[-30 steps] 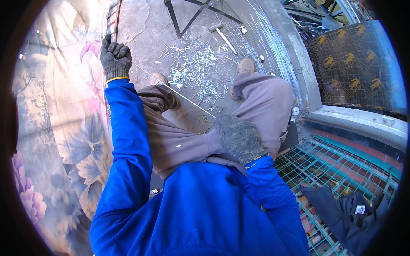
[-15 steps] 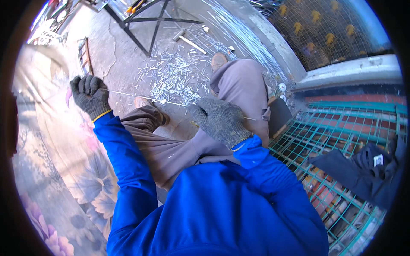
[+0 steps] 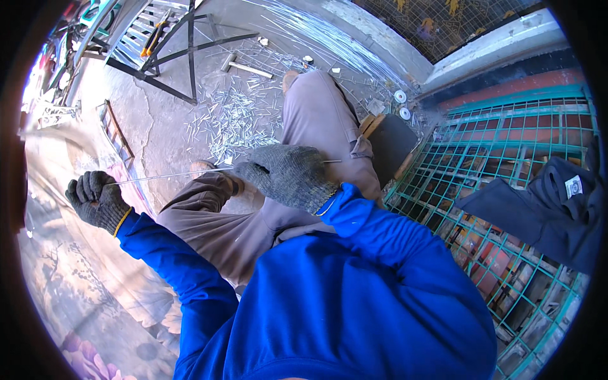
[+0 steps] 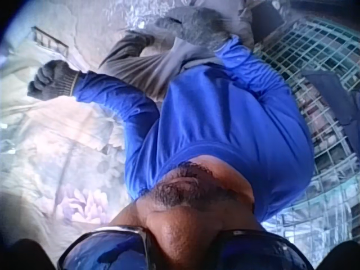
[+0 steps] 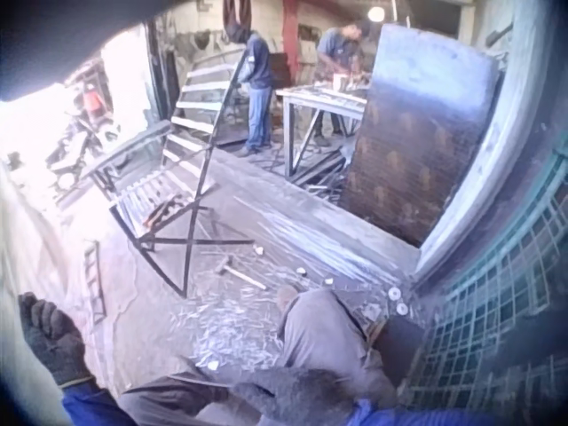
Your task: Cutting metal wire into small pieces using pliers on a fabrication floor.
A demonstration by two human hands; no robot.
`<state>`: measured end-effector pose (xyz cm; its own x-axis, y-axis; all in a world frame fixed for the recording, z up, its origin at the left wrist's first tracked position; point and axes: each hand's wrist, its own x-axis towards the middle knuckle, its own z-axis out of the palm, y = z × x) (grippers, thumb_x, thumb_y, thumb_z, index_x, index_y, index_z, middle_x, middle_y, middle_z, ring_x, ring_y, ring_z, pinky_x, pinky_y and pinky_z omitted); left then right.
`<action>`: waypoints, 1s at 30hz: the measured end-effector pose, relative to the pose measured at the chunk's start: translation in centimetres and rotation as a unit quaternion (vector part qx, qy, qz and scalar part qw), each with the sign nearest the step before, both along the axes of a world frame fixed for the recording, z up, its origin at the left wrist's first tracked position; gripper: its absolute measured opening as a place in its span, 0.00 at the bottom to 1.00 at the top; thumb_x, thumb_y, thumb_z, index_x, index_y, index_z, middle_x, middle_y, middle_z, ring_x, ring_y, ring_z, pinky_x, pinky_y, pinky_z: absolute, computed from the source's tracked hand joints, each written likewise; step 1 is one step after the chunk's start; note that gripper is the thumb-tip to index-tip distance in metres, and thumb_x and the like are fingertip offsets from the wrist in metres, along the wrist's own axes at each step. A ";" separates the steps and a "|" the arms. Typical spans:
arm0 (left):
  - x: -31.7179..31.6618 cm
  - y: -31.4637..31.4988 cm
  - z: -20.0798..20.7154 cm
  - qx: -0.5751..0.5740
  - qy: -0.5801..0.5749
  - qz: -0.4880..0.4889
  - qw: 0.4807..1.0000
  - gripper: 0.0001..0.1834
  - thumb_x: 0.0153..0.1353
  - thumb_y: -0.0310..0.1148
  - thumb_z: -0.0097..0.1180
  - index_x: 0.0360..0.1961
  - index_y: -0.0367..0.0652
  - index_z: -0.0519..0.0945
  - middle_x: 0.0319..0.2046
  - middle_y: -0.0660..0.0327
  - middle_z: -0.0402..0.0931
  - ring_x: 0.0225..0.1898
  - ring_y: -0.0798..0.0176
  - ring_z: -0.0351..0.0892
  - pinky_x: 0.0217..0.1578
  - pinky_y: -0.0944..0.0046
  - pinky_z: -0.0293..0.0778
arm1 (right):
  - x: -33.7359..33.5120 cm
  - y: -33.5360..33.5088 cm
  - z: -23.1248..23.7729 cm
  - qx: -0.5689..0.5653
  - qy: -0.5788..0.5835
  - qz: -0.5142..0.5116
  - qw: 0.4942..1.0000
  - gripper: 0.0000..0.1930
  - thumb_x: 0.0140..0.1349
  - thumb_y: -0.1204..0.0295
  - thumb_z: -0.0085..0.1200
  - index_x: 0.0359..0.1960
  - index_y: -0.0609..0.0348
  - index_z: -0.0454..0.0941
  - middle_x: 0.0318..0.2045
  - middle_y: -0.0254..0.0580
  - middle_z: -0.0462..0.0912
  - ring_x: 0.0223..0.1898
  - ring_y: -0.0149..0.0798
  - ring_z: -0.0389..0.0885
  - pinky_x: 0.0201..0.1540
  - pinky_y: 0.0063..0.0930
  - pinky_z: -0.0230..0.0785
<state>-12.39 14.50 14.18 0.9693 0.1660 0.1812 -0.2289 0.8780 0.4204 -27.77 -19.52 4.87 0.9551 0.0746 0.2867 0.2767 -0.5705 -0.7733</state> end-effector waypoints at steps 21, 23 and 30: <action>0.3 -0.7 1.8 0.027 -0.016 -0.006 0.999 0.18 0.69 0.33 0.46 0.19 0.50 0.64 0.11 0.72 0.56 0.11 0.73 0.50 0.15 0.71 0.53 | -0.4 -0.7 1.1 0.053 0.038 0.007 0.998 0.10 0.65 0.61 0.58 0.39 0.53 0.84 0.35 0.41 0.85 0.33 0.45 0.85 0.33 0.39 0.76; 0.4 -0.1 1.6 0.020 -0.020 -0.015 0.999 0.19 0.69 0.33 0.46 0.18 0.50 0.62 0.10 0.72 0.55 0.11 0.73 0.50 0.15 0.71 0.53 | -0.2 -0.7 1.8 0.064 0.051 0.001 0.997 0.10 0.64 0.61 0.58 0.39 0.53 0.84 0.35 0.41 0.85 0.32 0.45 0.85 0.33 0.38 0.76; 0.6 -0.1 1.8 0.008 -0.024 -0.026 0.999 0.22 0.69 0.32 0.46 0.15 0.52 0.59 0.10 0.72 0.54 0.10 0.73 0.49 0.15 0.70 0.53 | 0.0 -0.4 2.1 0.094 0.027 -0.017 0.995 0.09 0.58 0.69 0.66 0.33 0.63 0.82 0.29 0.45 0.84 0.29 0.43 0.83 0.32 0.34 0.75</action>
<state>-11.81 14.42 15.98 0.9667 0.1129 0.2298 -0.2038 0.8825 0.4238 -27.80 -19.95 6.99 0.9704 -0.0077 0.2414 0.2156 -0.4227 -0.8802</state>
